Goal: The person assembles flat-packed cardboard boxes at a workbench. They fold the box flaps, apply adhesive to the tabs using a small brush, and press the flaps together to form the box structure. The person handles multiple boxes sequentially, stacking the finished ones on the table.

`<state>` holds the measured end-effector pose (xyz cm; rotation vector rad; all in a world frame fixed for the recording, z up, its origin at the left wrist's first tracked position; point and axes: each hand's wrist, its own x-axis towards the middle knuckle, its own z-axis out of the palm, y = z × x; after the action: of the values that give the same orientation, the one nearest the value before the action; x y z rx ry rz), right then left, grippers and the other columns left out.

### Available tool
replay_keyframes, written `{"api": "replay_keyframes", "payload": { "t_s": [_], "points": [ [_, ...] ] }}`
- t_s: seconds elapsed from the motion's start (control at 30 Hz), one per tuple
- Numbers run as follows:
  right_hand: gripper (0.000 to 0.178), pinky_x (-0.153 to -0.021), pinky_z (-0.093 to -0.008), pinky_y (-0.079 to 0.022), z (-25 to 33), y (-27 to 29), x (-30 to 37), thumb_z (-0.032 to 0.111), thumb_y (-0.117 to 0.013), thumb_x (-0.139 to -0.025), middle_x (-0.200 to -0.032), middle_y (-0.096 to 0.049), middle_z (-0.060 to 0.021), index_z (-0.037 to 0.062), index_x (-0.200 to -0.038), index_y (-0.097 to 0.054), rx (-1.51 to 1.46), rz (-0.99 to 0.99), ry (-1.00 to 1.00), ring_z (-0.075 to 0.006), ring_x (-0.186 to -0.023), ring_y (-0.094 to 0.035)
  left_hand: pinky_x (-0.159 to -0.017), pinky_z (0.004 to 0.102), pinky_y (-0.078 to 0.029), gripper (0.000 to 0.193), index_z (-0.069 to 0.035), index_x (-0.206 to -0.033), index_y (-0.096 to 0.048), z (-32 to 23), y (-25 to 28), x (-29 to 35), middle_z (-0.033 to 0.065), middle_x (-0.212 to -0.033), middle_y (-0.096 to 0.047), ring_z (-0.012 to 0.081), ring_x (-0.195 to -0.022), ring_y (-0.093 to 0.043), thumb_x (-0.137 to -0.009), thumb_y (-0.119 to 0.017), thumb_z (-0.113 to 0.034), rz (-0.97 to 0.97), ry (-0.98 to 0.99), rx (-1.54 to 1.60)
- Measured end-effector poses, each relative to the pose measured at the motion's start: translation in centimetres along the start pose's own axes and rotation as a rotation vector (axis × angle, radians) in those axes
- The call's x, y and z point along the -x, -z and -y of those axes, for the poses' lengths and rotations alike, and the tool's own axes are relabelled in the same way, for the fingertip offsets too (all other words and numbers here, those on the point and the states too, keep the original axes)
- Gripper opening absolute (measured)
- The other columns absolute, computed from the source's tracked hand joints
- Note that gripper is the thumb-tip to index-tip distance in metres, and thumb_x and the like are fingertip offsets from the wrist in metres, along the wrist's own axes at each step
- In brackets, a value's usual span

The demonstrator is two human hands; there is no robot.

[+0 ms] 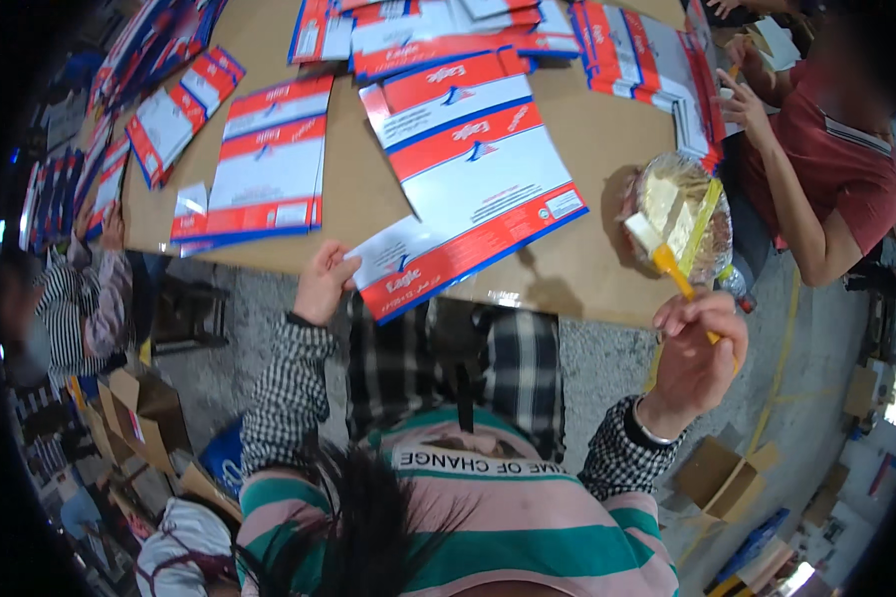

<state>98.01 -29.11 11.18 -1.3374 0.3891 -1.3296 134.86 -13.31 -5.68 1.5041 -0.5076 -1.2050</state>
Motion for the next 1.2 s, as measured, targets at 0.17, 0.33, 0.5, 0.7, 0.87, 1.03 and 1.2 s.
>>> {"api": "replay_keyframes", "payload": {
  "t_s": [0.17, 0.33, 0.5, 0.7, 0.87, 1.03, 1.2],
  "points": [
    [0.029, -0.069, -0.0386, -0.05, 0.1, -1.9, 1.4, 0.019, -0.05, -0.093, -0.094, -0.054, -0.0218, -0.0085, -0.099, -0.055, 0.039, 0.037, -0.07, -0.0258, -0.075, -0.057, -0.066, 0.0343, -0.047, 0.029, 0.002, -0.105, -0.053, 0.1, -0.6, -1.4, 0.0114, -0.09, -0.061, 0.0248, -0.08, -0.06, -0.079, -0.063, -0.007, -0.281, -0.484, -0.985],
    [0.026, -0.07, -0.0359, -0.05, -0.5, -3.1, 2.1, 0.013, -0.056, -0.088, -0.096, -0.057, -0.0208, -0.0094, -0.101, -0.057, 0.04, 0.079, -0.177, -0.0257, -0.079, -0.059, -0.084, 0.0422, -0.049, 0.052, 0.001, -0.114, -0.051, -2.9, -5.8, 0.3, 0.0212, -0.111, -0.053, 0.0378, -0.102, -0.056, -0.067, -0.072, -0.011, -0.116, -0.637, -1.086],
    [0.025, -0.073, -0.0363, -0.049, -1.4, -3.2, 2.4, 0.011, -0.055, -0.09, -0.099, -0.057, -0.0205, -0.0094, -0.103, -0.057, 0.021, 0.077, -0.258, -0.0257, -0.08, -0.059, -0.086, 0.0416, -0.05, 0.061, -0.001, -0.117, -0.049, -2.9, -8.6, 1.1, 0.0197, -0.116, -0.048, 0.0377, -0.106, -0.055, -0.064, -0.076, -0.014, 0.122, -0.221, -1.19],
    [0.024, -0.076, -0.0366, -0.05, -2.5, -3.1, 2.9, 0.01, -0.054, -0.091, -0.104, -0.059, -0.0212, -0.0093, -0.106, -0.057, 0.046, 0.059, -0.347, -0.0256, -0.083, -0.061, -0.08, 0.0427, -0.051, 0.046, 0.002, -0.108, -0.052, -1.1, -7.5, -1.4, 0.0207, -0.101, -0.054, 0.0363, -0.095, -0.059, -0.069, -0.071, -0.013, 0.116, -0.421, -1.183],
    [0.025, -0.072, -0.0361, -0.053, -4.3, -3.4, 2.9, 0.012, -0.05, -0.094, -0.102, -0.063, -0.0219, -0.0082, -0.108, -0.057, -0.028, -0.022, -0.445, -0.0245, -0.078, -0.064, -0.074, 0.0394, -0.05, 0.026, 0.002, -0.092, -0.06, -1.6, -7.5, -1.2, 0.0178, -0.084, -0.058, 0.033, -0.077, -0.061, -0.075, -0.068, -0.015, 0.107, -0.349, -0.828],
    [0.034, -0.065, -0.0342, -0.054, -6.6, -3.0, 2.5, 0.025, -0.046, -0.099, -0.096, -0.065, -0.0205, -0.0061, -0.105, -0.057, -0.172, -0.176, -0.486, -0.0227, -0.067, -0.064, -0.063, 0.0351, -0.048, 0.02, 0.001, -0.083, -0.065, -0.5, -8.6, -1.6, 0.0153, -0.076, -0.059, 0.0291, -0.066, -0.059, -0.079, -0.067, -0.018, -0.033, -0.388, -0.679],
    [0.044, -0.059, -0.0281, -0.047, -3.1, 1.4, -1.2, 0.034, -0.039, -0.101, -0.09, -0.061, -0.0158, -0.0069, -0.103, -0.055, 0.165, -0.473, -0.198, -0.0153, -0.06, -0.056, -0.058, 0.0322, -0.045, 0.018, 0.003, -0.078, -0.063, 1.6, -9.2, -1.7, 0.0135, -0.069, -0.057, 0.0214, -0.063, -0.057, -0.082, -0.066, -0.014, -0.256, -0.308, -0.49]
  ]
}}
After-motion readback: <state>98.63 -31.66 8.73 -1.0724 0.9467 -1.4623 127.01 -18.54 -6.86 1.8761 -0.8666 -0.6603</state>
